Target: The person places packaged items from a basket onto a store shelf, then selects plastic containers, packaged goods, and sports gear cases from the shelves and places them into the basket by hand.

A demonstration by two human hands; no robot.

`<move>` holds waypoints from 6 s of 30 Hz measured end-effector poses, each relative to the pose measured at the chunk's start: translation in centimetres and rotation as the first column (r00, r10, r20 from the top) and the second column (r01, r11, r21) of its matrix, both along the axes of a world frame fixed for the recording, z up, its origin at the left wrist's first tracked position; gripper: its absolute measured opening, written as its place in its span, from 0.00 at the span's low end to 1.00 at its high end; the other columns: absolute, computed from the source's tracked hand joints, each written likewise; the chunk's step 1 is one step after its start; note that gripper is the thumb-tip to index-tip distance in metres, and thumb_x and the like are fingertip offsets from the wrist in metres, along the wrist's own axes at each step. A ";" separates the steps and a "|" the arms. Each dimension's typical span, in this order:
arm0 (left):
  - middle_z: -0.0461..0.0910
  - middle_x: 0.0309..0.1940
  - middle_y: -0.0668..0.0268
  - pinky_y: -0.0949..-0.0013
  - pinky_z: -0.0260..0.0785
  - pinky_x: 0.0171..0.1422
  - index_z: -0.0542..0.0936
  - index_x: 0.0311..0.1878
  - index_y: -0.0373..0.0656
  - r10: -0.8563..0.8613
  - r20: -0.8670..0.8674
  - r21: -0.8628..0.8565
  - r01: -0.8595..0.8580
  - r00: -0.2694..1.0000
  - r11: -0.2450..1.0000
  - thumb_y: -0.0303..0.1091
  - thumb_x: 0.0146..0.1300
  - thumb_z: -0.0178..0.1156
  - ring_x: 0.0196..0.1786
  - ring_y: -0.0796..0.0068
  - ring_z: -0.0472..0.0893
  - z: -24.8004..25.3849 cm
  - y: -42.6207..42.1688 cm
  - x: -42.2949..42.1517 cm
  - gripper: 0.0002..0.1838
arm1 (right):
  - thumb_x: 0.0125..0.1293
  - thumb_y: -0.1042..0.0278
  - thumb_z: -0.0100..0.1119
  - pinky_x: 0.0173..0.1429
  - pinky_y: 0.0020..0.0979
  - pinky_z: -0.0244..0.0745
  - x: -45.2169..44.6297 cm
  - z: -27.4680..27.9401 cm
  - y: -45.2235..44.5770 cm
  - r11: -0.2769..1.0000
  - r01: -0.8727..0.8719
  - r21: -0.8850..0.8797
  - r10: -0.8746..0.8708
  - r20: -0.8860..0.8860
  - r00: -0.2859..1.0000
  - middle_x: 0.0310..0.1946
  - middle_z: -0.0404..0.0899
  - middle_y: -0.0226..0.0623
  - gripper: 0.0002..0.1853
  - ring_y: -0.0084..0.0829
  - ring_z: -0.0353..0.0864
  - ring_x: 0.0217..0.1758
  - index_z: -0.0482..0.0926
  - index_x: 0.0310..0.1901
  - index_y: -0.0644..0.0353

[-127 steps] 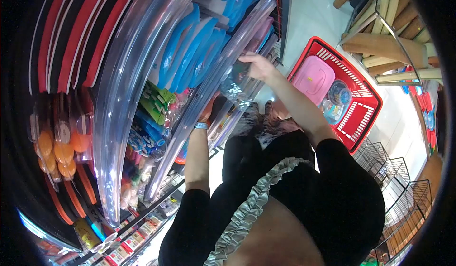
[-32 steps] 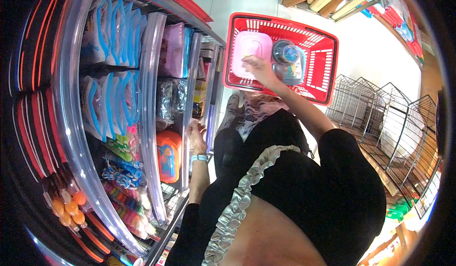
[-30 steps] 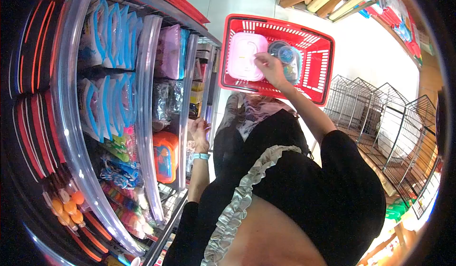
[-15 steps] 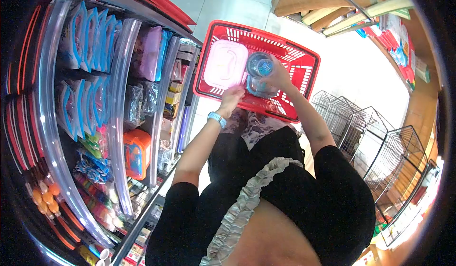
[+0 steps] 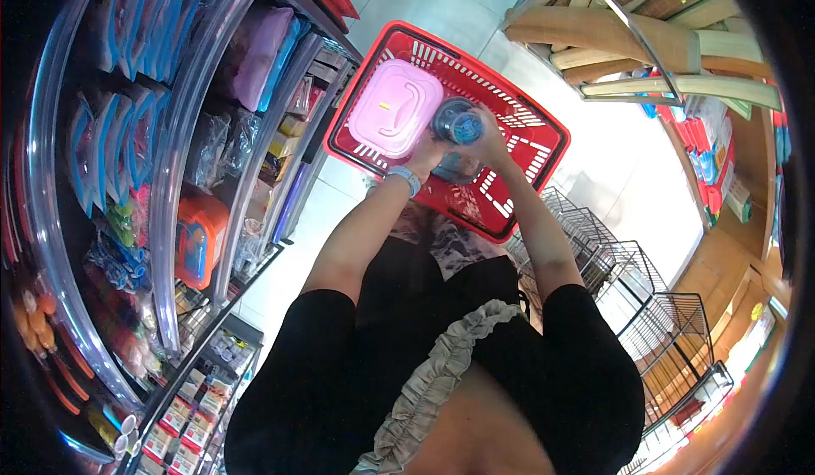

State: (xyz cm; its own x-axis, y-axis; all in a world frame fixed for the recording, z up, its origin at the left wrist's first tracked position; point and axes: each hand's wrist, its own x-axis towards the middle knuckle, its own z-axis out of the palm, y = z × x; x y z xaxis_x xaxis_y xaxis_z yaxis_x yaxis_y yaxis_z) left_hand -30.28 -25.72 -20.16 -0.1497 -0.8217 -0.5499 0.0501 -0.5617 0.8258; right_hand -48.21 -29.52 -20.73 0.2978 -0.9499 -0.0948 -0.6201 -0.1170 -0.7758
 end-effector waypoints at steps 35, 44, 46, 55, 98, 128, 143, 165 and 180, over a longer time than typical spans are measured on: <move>0.70 0.58 0.59 0.69 0.68 0.57 0.47 0.74 0.52 0.426 -0.052 -0.086 -0.430 0.903 0.899 0.21 0.60 0.57 0.52 0.75 0.75 18.0 13.1 12.6 0.43 | 0.38 0.70 0.74 0.68 0.37 0.59 9.6 19.9 9.0 0.910 -0.398 0.120 0.306 0.453 0.837 0.64 0.61 0.49 0.41 0.39 0.64 0.66 0.65 0.56 0.67; 0.65 0.65 0.60 0.72 0.68 0.55 0.54 0.72 0.46 0.719 0.221 -0.278 -0.664 0.659 0.694 0.15 0.54 0.56 0.55 0.73 0.73 19.2 21.8 26.1 0.41 | 0.38 0.68 0.76 0.69 0.38 0.57 26.2 21.0 11.4 0.725 -0.684 -0.080 0.589 0.587 0.556 0.69 0.55 0.54 0.39 0.44 0.58 0.71 0.66 0.55 0.63; 0.66 0.64 0.60 0.72 0.67 0.55 0.55 0.72 0.45 0.729 0.205 -0.278 -0.675 0.653 0.683 0.16 0.55 0.56 0.56 0.73 0.73 20.8 22.2 28.6 0.41 | 0.38 0.67 0.76 0.70 0.38 0.55 29.4 20.3 11.9 0.701 -0.703 -0.121 0.627 0.573 0.528 0.69 0.53 0.55 0.40 0.46 0.55 0.73 0.66 0.55 0.63; 0.75 0.48 0.59 0.72 0.71 0.47 0.56 0.70 0.42 0.688 0.415 -0.246 -0.655 0.595 0.715 0.24 0.58 0.59 0.43 0.73 0.77 21.4 21.9 36.5 0.36 | 0.39 0.64 0.75 0.71 0.38 0.53 37.5 19.4 12.4 0.725 -0.682 -0.093 0.597 0.578 0.557 0.69 0.53 0.52 0.40 0.43 0.54 0.73 0.66 0.56 0.62; 0.79 0.46 0.50 0.59 0.65 0.56 0.76 0.49 0.28 0.652 0.655 -0.571 -0.316 0.381 0.758 0.41 0.71 0.46 0.49 0.61 0.77 17.8 20.7 43.0 0.22 | 0.41 0.55 0.72 0.62 0.40 0.66 47.7 15.3 14.5 0.904 -0.425 -0.041 0.404 0.406 0.820 0.56 0.67 0.47 0.41 0.46 0.69 0.60 0.66 0.57 0.61; 0.72 0.58 0.50 0.55 0.64 0.60 0.68 0.62 0.35 0.525 0.735 -0.537 -0.105 0.428 0.837 0.41 0.66 0.53 0.58 0.53 0.73 12.0 17.4 48.3 0.26 | 0.55 0.72 0.54 0.49 0.39 0.74 43.3 9.5 12.0 0.992 -0.126 0.016 0.114 0.324 0.939 0.39 0.80 0.39 0.14 0.40 0.80 0.44 0.76 0.45 0.60; 0.71 0.57 0.46 0.53 0.64 0.60 0.67 0.62 0.34 0.529 0.757 -0.530 -0.112 0.383 0.840 0.43 0.65 0.54 0.58 0.51 0.72 13.9 16.9 48.7 0.28 | 0.58 0.67 0.55 0.44 0.39 0.76 42.2 9.0 13.1 0.936 -0.308 0.173 0.272 0.202 0.941 0.33 0.83 0.39 0.10 0.40 0.83 0.39 0.78 0.41 0.58; 0.70 0.56 0.42 0.50 0.63 0.60 0.66 0.62 0.32 0.369 0.925 -0.358 -0.116 0.092 0.927 0.48 0.64 0.55 0.57 0.46 0.71 14.6 15.2 48.3 0.31 | 0.55 0.67 0.58 0.43 0.37 0.76 26.0 7.0 9.0 0.963 -0.232 0.137 0.202 0.202 0.958 0.32 0.82 0.40 0.09 0.38 0.83 0.37 0.80 0.37 0.58; 0.73 0.52 0.47 0.56 0.66 0.61 0.69 0.57 0.31 0.545 0.820 -0.563 0.074 0.175 0.823 0.32 0.62 0.58 0.55 0.52 0.74 11.9 15.2 31.8 0.22 | 0.52 0.60 0.67 0.49 0.33 0.75 0.8 -3.4 7.9 0.597 0.645 0.477 -0.631 -0.217 0.745 0.46 0.80 0.45 0.27 0.35 0.80 0.46 0.75 0.51 0.67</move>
State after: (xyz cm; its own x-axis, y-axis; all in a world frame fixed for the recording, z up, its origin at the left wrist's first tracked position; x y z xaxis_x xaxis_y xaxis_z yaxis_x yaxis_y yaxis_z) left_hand 1.53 -10.56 -8.24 0.4532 -0.8455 0.2822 -0.8433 -0.3042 0.4430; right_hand -47.42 -21.61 -24.11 -0.3745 -0.7085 -0.5981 -0.4041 0.7053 -0.5825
